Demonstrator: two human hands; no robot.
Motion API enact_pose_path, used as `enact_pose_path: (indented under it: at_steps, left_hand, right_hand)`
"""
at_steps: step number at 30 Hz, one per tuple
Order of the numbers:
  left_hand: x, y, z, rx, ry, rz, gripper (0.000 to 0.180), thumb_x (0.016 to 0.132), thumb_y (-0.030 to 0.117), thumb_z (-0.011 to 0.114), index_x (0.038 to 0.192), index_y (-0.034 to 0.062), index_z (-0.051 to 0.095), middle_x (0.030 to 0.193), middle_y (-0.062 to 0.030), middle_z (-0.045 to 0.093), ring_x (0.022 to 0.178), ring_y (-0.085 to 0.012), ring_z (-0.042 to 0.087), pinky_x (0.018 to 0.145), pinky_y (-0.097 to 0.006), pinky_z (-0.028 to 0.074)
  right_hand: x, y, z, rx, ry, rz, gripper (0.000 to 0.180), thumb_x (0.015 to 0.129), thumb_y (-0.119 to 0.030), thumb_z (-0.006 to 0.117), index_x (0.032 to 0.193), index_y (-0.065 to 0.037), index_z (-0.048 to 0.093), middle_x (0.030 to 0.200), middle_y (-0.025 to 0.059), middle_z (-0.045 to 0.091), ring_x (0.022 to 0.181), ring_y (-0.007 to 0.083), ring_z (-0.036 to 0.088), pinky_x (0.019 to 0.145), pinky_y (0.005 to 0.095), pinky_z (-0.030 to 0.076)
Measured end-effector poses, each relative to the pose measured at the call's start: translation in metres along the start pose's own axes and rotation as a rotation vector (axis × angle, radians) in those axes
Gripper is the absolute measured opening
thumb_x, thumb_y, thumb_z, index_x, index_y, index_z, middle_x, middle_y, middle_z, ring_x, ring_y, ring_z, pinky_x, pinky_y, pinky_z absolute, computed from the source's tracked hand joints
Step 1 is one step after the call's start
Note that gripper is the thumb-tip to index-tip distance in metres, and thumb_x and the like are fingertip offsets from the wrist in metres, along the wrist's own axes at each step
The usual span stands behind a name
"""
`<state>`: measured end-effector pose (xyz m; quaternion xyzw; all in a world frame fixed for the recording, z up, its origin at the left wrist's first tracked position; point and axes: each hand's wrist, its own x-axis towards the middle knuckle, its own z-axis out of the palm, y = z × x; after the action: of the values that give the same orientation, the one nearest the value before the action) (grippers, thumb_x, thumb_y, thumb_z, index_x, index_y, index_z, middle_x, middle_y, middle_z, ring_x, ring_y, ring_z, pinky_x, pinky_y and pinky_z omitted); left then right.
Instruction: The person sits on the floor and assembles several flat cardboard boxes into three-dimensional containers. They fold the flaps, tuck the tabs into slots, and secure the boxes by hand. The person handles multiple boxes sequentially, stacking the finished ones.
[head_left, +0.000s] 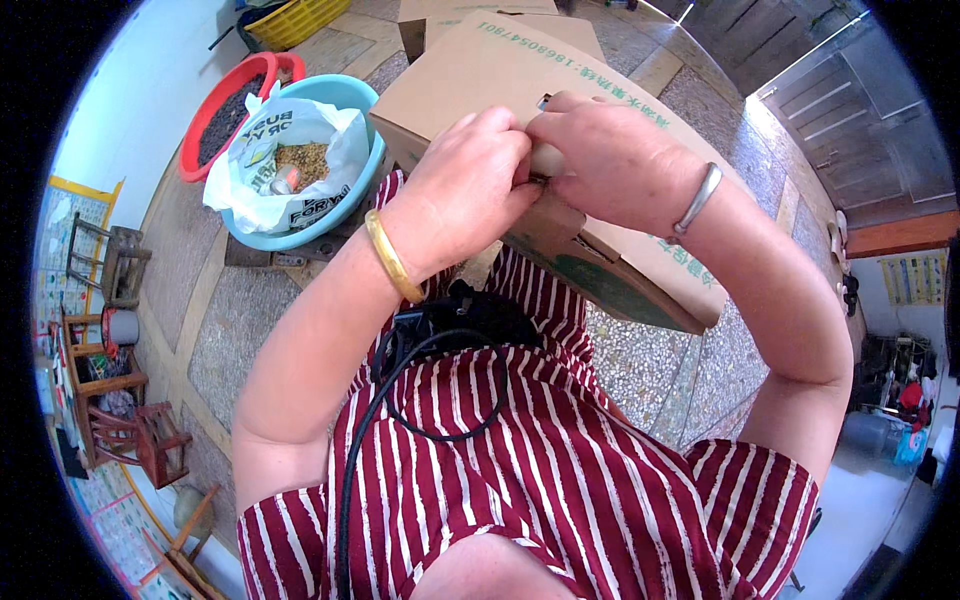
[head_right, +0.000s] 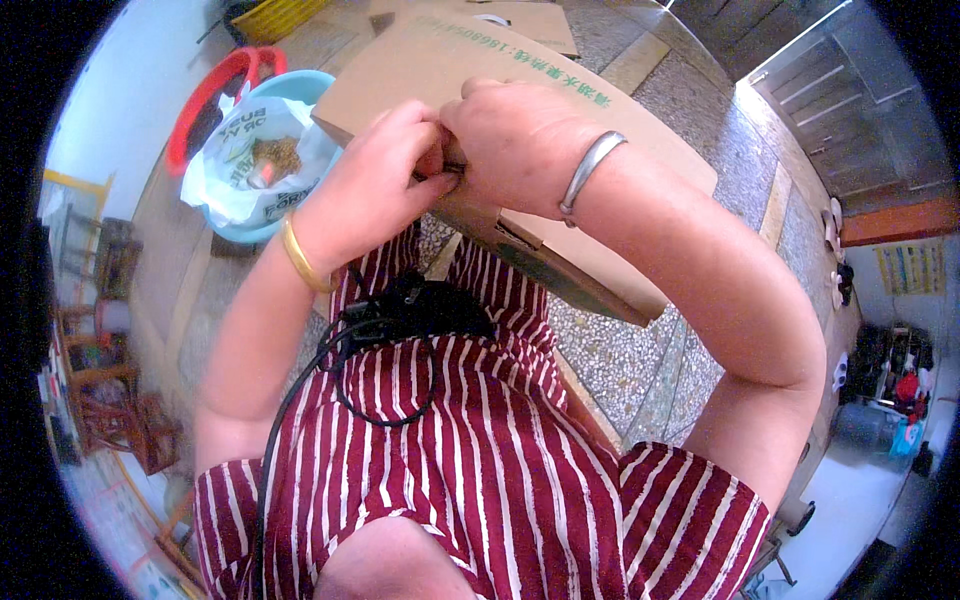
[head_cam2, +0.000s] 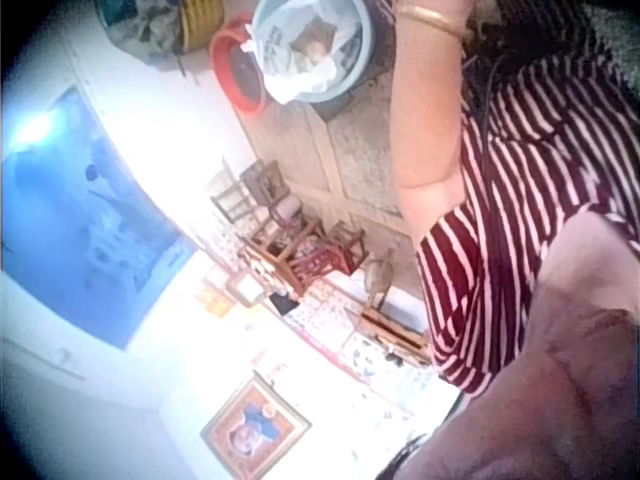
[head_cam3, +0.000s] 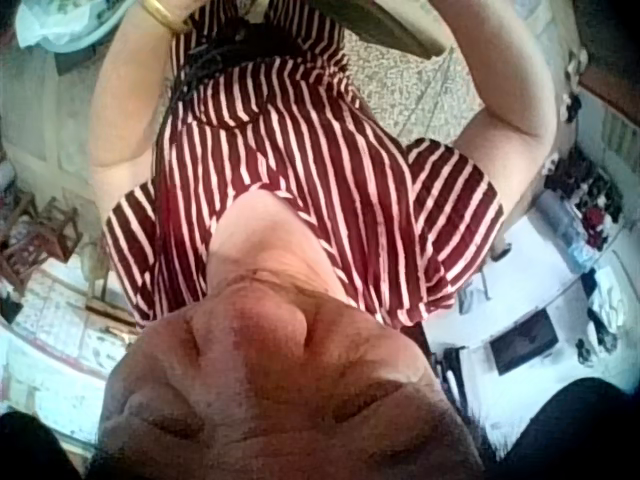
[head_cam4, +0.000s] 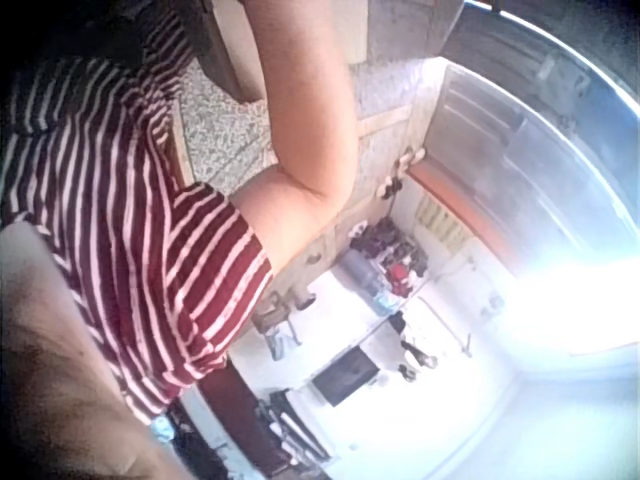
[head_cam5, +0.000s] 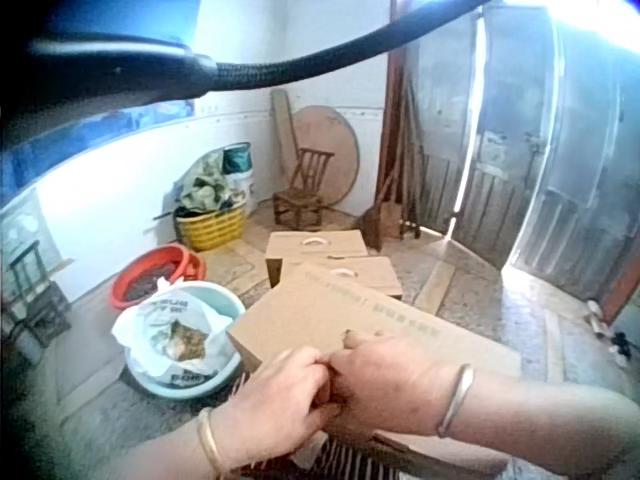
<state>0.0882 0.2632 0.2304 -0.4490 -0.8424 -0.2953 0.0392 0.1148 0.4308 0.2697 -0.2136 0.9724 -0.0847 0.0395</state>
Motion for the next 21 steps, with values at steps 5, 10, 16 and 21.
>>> enact_pose_path:
  at_steps: [5,10,16,21]
  left_hand:
    - [0.002,-0.002,0.002,-0.024,0.012,-0.005,0.024,0.067,0.007,0.067,0.079,0.0017,0.047,0.084,-0.0135,0.048,0.081,-0.0337,0.049,0.071,-0.039,0.041]
    - [0.003,-0.007,0.007,-0.007,0.051,0.029,0.025,0.066,0.005,0.064,0.083,0.003,0.047,0.085,-0.014,0.048,0.081,-0.0352,0.048,0.071,-0.04,0.041]
    - [0.002,-0.004,0.007,-0.01,0.073,0.041,0.022,0.066,0.001,0.06,0.083,0.0029,0.046,0.084,-0.0141,0.047,0.079,-0.0346,0.049,0.068,-0.041,0.04]
    - [0.0,0.001,0.006,0.008,0.048,-0.002,0.012,0.07,0.004,0.058,0.078,0.0063,0.049,0.085,-0.0092,0.051,0.085,-0.0295,0.052,0.074,-0.04,0.04]
  right_hand:
    - [-0.002,0.006,0.01,-0.101,0.073,-0.095,0.018,0.072,-0.016,0.062,0.083,-0.003,0.063,0.09,0.0176,0.059,0.084,0.0334,0.059,0.075,0.0379,0.049]
    - [-0.007,0.007,0.011,-0.127,0.05,-0.089,0.017,0.073,-0.014,0.06,0.083,-0.001,0.064,0.091,0.0184,0.059,0.085,0.0332,0.059,0.075,0.0379,0.049]
    - [-0.027,-0.002,0.002,0.078,0.076,-0.072,0.034,0.07,-0.016,0.064,0.1,-0.001,0.059,0.107,0.0151,0.055,0.1,0.0316,0.051,0.087,0.0386,0.043]
    - [-0.037,-0.002,0.015,0.128,0.186,-0.061,0.042,0.068,-0.016,0.066,0.107,-0.002,0.055,0.118,0.0155,0.049,0.109,0.0324,0.046,0.093,0.0393,0.04]
